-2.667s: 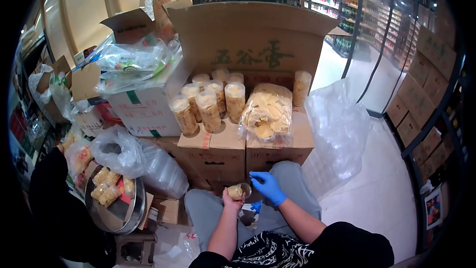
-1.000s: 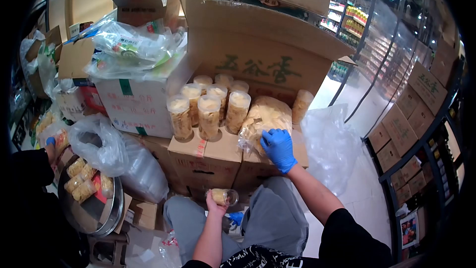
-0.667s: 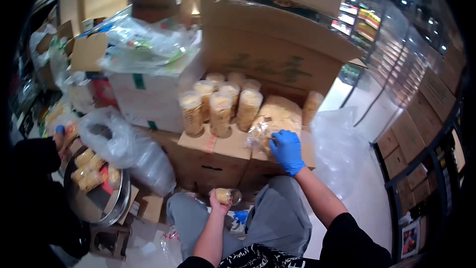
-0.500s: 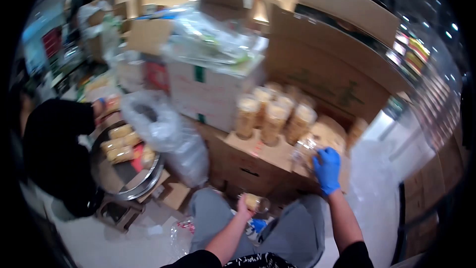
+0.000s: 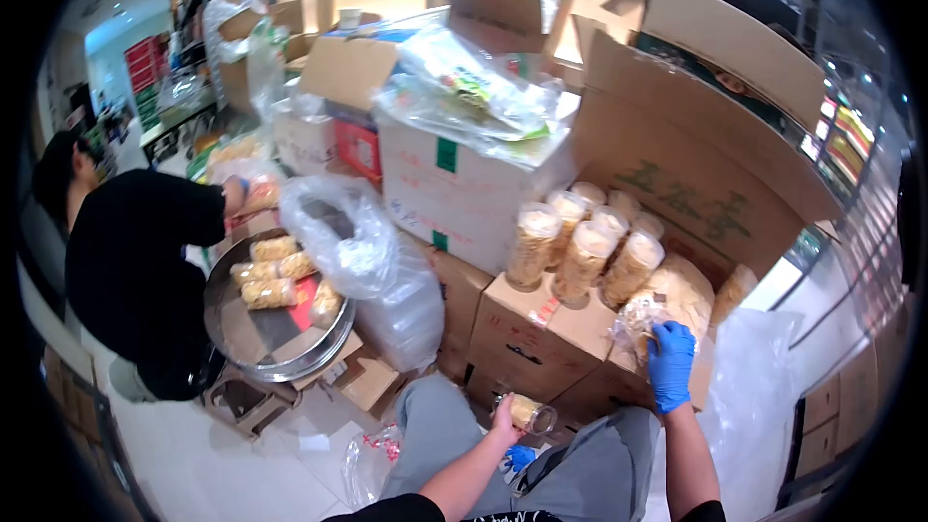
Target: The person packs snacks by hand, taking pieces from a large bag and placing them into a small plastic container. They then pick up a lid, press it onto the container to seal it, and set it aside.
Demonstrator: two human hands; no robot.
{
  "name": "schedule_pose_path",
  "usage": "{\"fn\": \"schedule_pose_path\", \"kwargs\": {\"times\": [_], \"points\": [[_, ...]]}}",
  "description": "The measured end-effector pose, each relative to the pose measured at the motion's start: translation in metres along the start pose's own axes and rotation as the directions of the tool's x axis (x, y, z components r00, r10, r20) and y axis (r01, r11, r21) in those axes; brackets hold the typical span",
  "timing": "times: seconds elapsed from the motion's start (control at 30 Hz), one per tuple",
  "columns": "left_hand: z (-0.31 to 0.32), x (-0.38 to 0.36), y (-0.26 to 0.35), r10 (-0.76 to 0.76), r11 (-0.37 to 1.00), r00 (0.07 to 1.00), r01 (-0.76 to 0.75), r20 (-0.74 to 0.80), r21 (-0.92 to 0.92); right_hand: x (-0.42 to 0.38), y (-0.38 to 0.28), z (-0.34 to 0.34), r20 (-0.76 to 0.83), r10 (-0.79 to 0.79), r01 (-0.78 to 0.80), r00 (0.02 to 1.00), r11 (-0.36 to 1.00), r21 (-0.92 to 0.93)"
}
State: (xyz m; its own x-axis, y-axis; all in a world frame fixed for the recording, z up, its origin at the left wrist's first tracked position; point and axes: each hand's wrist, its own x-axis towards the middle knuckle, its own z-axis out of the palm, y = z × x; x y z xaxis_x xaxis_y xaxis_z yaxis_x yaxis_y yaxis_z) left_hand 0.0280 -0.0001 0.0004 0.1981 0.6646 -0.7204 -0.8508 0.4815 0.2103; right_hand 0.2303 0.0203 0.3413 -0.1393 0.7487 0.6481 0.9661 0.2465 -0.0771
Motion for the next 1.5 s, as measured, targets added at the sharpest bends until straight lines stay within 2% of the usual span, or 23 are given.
{"fn": "schedule_pose_path", "kwargs": {"times": [0.07,0.13,0.33,0.53,0.63,0.77,0.83,0.87,1.07,1.17,1.27,1.37,1.43,1.5], "points": [[0.0,0.002,0.002,-0.047,0.997,0.997,0.051,0.054,-0.059,-0.003,0.002,0.003,0.038,0.012,-0.011,0.999,0.999,-0.03],[-0.003,0.007,-0.001,-0.054,0.997,0.997,0.057,0.061,-0.043,-0.008,0.003,0.006,0.077,0.025,-0.023,0.997,0.999,-0.037],[0.003,0.005,0.0,-0.044,0.999,0.998,0.045,0.045,-0.025,-0.006,0.007,0.006,0.061,0.01,-0.013,0.998,0.999,0.036],[0.004,0.006,0.001,-0.052,0.998,0.99,0.054,0.13,-0.011,-0.009,0.009,0.009,0.006,0.008,-0.008,1.0,0.996,0.085],[0.008,-0.001,0.004,-0.065,0.998,0.983,0.063,0.173,0.018,-0.011,0.011,0.013,0.017,-0.074,0.073,0.997,0.997,0.018],[0.013,-0.015,0.011,-0.138,0.988,0.973,0.123,0.184,0.088,-0.006,0.004,0.003,0.001,-0.065,0.065,0.998,0.998,-0.006],[0.01,-0.009,0.009,-0.133,0.989,0.974,0.119,0.183,0.084,-0.004,0.012,0.012,0.095,-0.054,0.063,0.994,0.993,-0.1],[0.007,-0.005,0.008,-0.12,0.992,0.977,0.11,0.173,0.066,-0.005,0.021,0.021,0.087,-0.085,0.096,0.993,0.986,-0.133],[0.007,-0.006,0.011,-0.134,0.989,0.978,0.121,0.161,0.087,-0.002,0.03,0.021,0.091,-0.191,0.203,0.977,0.967,-0.151],[0.011,-0.009,0.012,-0.148,0.986,0.975,0.133,0.164,0.1,-0.001,0.021,0.01,0.065,-0.17,0.178,0.983,0.97,-0.163],[0.014,-0.017,0.011,-0.131,0.98,0.985,0.112,0.111,0.163,-0.002,0.019,0.01,0.116,-0.108,0.128,0.987,0.974,-0.185],[0.014,-0.016,0.01,-0.097,0.989,0.989,0.083,0.111,0.121,0.001,0.019,0.01,0.133,-0.123,0.149,0.984,0.967,-0.207],[0.016,-0.023,0.011,-0.097,0.993,0.976,0.082,0.193,0.084,-0.003,0.022,0.019,0.145,-0.119,0.148,0.982,0.965,-0.215],[0.019,-0.026,0.01,-0.122,0.99,0.975,0.106,0.184,0.099,-0.001,0.022,0.024,0.101,-0.1,0.12,0.99,0.968,-0.222]]}}
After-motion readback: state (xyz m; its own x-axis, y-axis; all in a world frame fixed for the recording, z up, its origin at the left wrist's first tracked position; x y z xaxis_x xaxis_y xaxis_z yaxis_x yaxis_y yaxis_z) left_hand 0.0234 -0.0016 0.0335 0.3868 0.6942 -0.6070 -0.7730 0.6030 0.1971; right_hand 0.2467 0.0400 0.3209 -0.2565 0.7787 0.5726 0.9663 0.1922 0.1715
